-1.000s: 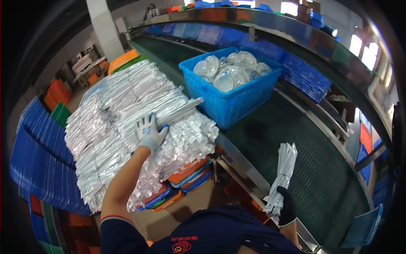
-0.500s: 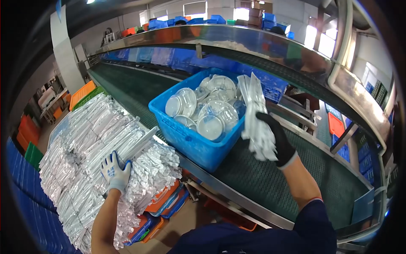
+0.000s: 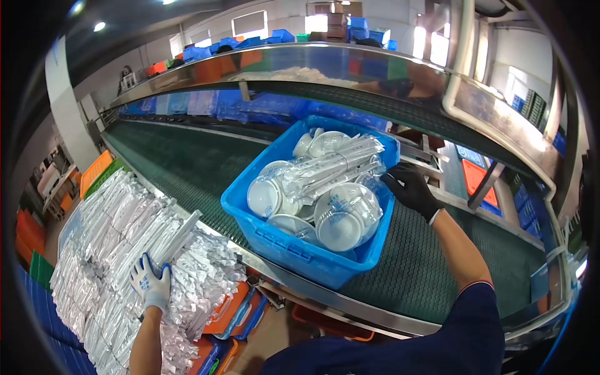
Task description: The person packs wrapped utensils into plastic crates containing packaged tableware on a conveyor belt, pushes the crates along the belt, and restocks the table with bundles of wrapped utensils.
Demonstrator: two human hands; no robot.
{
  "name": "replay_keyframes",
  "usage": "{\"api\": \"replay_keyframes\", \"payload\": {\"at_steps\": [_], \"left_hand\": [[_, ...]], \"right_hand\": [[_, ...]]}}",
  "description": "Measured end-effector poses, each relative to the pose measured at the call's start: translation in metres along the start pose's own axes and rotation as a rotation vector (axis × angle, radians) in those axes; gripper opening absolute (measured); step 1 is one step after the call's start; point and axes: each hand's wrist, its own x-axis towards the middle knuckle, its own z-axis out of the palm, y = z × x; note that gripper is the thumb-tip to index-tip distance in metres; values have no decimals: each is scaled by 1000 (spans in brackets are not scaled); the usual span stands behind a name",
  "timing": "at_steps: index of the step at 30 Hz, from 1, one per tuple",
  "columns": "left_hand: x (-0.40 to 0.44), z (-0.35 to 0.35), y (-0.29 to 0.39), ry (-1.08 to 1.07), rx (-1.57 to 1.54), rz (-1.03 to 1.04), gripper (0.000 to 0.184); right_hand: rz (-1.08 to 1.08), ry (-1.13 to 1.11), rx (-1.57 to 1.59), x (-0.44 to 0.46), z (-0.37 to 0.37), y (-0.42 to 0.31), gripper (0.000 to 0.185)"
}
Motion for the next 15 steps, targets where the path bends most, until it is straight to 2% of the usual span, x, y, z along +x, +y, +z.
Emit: {"api": "replay_keyframes", "payload": {"at_steps": [1, 2, 3, 6, 9, 11, 13, 15], "left_hand": [[1, 1, -1, 3, 8, -3, 83], [1, 3, -1, 5, 9, -5, 82], [2, 6, -2, 7, 7, 9, 82], [4, 14, -8, 26, 32, 1, 81], [8, 21, -8, 36, 93, 42, 79], [5, 3, 33, 52, 88, 115, 78], [-9, -7, 86, 98, -407, 482, 84], [-37, -38, 169, 99, -650, 814, 86]], "right_hand": [[92, -117, -18, -10, -5, 10, 14], [62, -127, 16, -22, -6, 12, 25], [75, -120, 11, -34, -5, 18, 25], [184, 23, 216, -67, 1, 45, 37], [179, 144, 273, -92, -11, 55, 38], [189, 196, 268, -105, -19, 53, 44], [153, 200, 246, -109, -22, 51, 47], [195, 221, 270, -114, -20, 48, 48]]}}
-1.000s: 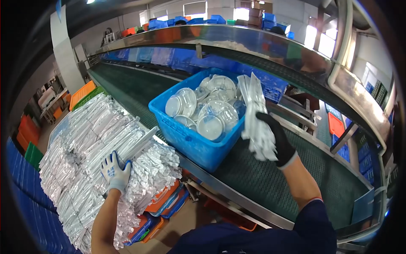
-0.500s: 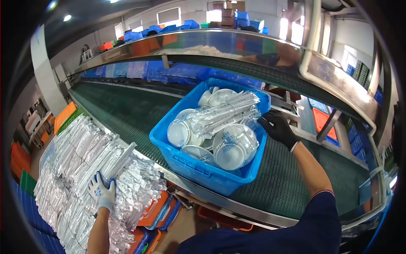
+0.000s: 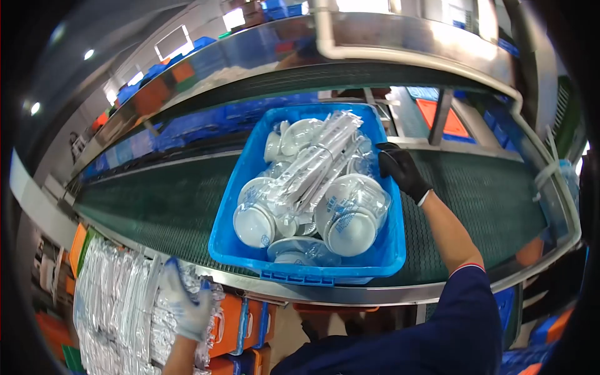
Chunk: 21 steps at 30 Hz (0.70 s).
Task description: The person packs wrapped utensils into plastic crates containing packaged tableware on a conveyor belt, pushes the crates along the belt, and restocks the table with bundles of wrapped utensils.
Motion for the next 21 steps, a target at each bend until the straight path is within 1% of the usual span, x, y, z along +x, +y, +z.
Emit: {"api": "replay_keyframes", "payload": {"at_steps": [2, 4, 5, 6, 8, 10, 11, 12, 13, 14, 16, 17, 18, 19, 20, 21], "left_hand": [[42, 29, 56, 49, -158, 197, 91], [77, 65, 80, 120, -253, 212, 90], [85, 67, 88, 122, -178, 165, 90], [85, 75, 78, 231, -247, 240, 87], [95, 78, 69, 159, -358, 304, 86], [109, 93, 45, 160, -381, 349, 84], [120, 100, 36, 183, -411, 391, 82], [135, 105, 26, 121, -406, 410, 80], [153, 113, 14, 94, -395, 449, 77], [174, 125, 0, 73, -384, 490, 74], [211, 152, -20, 37, -271, 534, 66], [230, 172, -27, -4, -247, 499, 66], [249, 190, -37, -44, -222, 465, 67], [272, 218, -54, -59, -102, 390, 67], [285, 225, -47, -50, 39, 238, 67], [293, 230, -43, -26, 67, 177, 67]], "right_hand": [[31, 30, 14, -3, -2, -3, 48], [100, 38, 118, -5, -2, -8, 44], [95, 100, 153, -5, 2, -12, 46], [96, 126, 140, -5, 3, -6, 46], [121, 201, 209, -9, 17, 2, 52], [112, 204, 157, -16, 23, 1, 53], [85, 294, 142, -20, 29, -7, 50], [60, 389, 123, -25, 37, -16, 47], [204, 435, 197, -31, 46, -29, 46], [212, 444, 185, -33, 57, -35, 46], [190, 573, -47, -34, 74, -42, 44], [182, 578, -140, -34, 82, -38, 45], [179, 590, -156, -33, 91, -40, 45], [153, 617, -283, -30, 103, -42, 43], [131, 642, -413, -28, 114, -48, 41], [127, 700, -517, -24, 127, -54, 39]]}}
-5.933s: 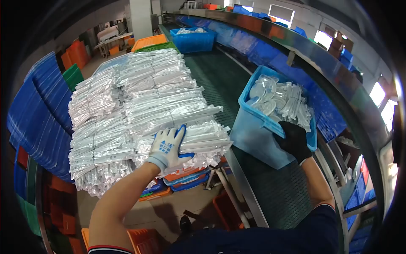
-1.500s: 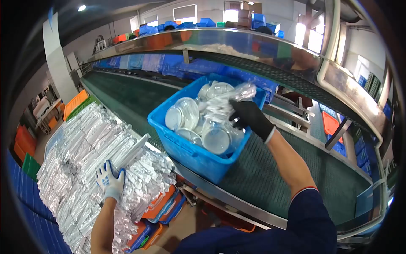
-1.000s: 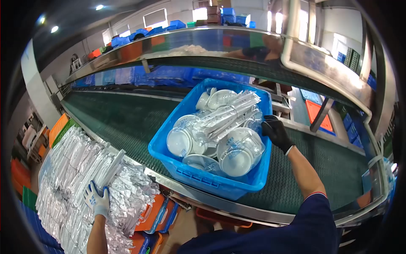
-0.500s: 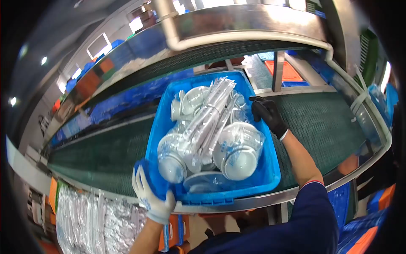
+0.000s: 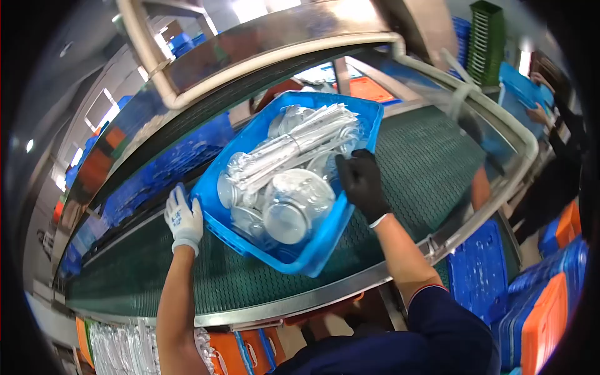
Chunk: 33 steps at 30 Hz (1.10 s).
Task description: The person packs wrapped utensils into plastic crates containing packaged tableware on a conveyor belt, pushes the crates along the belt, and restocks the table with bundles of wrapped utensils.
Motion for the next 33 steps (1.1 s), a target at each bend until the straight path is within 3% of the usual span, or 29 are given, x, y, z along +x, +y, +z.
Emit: {"api": "replay_keyframes", "payload": {"at_steps": [2, 3, 7, 9, 15, 17, 18, 22, 24, 25, 27, 28, 29, 33], "left_hand": [[11, 2, 8, 31, -47, -43, 68], [5, 4, 10, 49, -251, -11, 70], [-77, 5, 6, 27, -701, 243, 70], [-126, 15, -13, -24, -642, 353, 72], [-215, 85, -64, -365, -629, 290, 79], [-227, 92, -74, -402, -520, 287, 79], [-225, 101, -82, -322, -488, 354, 78], [-226, 96, -99, -408, -530, 298, 78], [-231, 107, -121, -340, -573, 311, 77], [-235, 110, -128, -357, -583, 334, 77], [-239, 112, -144, -311, -561, 304, 76], [-238, 122, -159, -277, -581, 344, 76], [-238, 124, -166, -259, -543, 348, 74], [-235, 122, -189, -256, -560, 358, 71]], "right_hand": [[-29, 77, -126, -5, 13, -20, 39], [-49, 113, -171, -10, 22, -25, 41], [-62, 176, -272, -12, 27, -68, 42], [-52, 181, -319, -14, 37, -91, 42], [-57, 270, -531, -8, 66, -130, 41], [-27, 260, -596, -13, 72, -140, 41], [-36, 277, -609, -14, 76, -140, 43], [-100, 346, -702, -21, 84, -145, 44], [-104, 400, -712, -27, 87, -146, 47], [-77, 316, -759, -36, 88, -152, 32], [-197, 393, -674, -62, 110, -182, 13], [-151, 331, -669, -86, 120, -195, 36], [-61, 341, -621, -107, 127, -211, 46], [262, 84, -782, -246, 123, -232, 51]]}}
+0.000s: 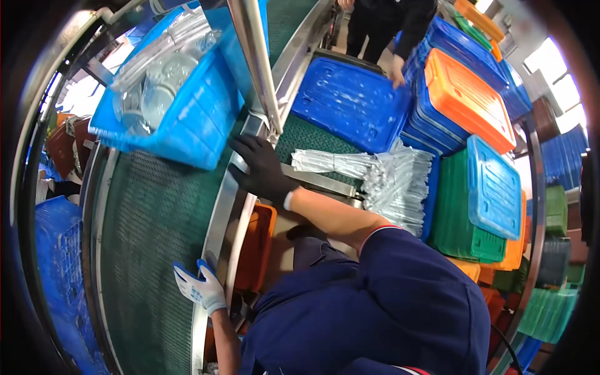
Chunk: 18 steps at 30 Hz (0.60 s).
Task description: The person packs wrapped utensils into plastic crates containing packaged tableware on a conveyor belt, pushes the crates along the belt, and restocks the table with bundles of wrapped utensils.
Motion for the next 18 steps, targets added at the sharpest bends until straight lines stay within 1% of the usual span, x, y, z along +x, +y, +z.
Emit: {"api": "replay_keyframes", "payload": {"at_steps": [2, 3, 4, 5, 6, 7, 8, 10, 12, 13, 14, 16, 17, 18], "left_hand": [[-9, -10, -22, -8, 18, -34, 71], [-14, -15, -34, 0, 18, -35, 70], [-19, -22, -41, -3, 5, -30, 70], [-23, -29, -47, 4, 5, -38, 70], [-31, -34, -51, 15, 4, -54, 69], [-37, -39, -61, 22, -8, -59, 69], [-42, -44, -74, 24, -17, -60, 69], [-48, -49, -93, 46, 8, -51, 69], [-55, -53, -110, 22, 12, -83, 69], [-60, -52, -116, 22, -10, -101, 68], [-72, -54, -131, 23, -21, -101, 68], [-91, -54, -152, 44, -11, -69, 67], [-102, -62, -155, 65, 5, -52, 67], [-114, -64, -159, 101, 71, 3, 66]], "right_hand": [[168, -390, -4, -83, -34, 16, 48], [174, -340, -72, -132, -56, 23, 46], [275, -501, -219, -170, -87, 34, 46], [287, -472, -230, -199, -121, 37, 42], [381, -470, -389, -236, -148, 52, 38], [418, -396, -454, -270, -176, 70, 35], [617, -526, -510, -277, -212, 58, 33], [708, -581, -800, -308, -261, 80, 33], [878, -636, -894, -305, -297, 78, 39], [870, -676, -888, -308, -319, 123, 43], [879, -713, -867, -330, -329, 161, 48], [957, -652, -852, -320, -338, 168, 50], [962, -653, -834, -319, -342, 175, 50], [1030, -664, -850, -316, -342, 183, 46]]}}
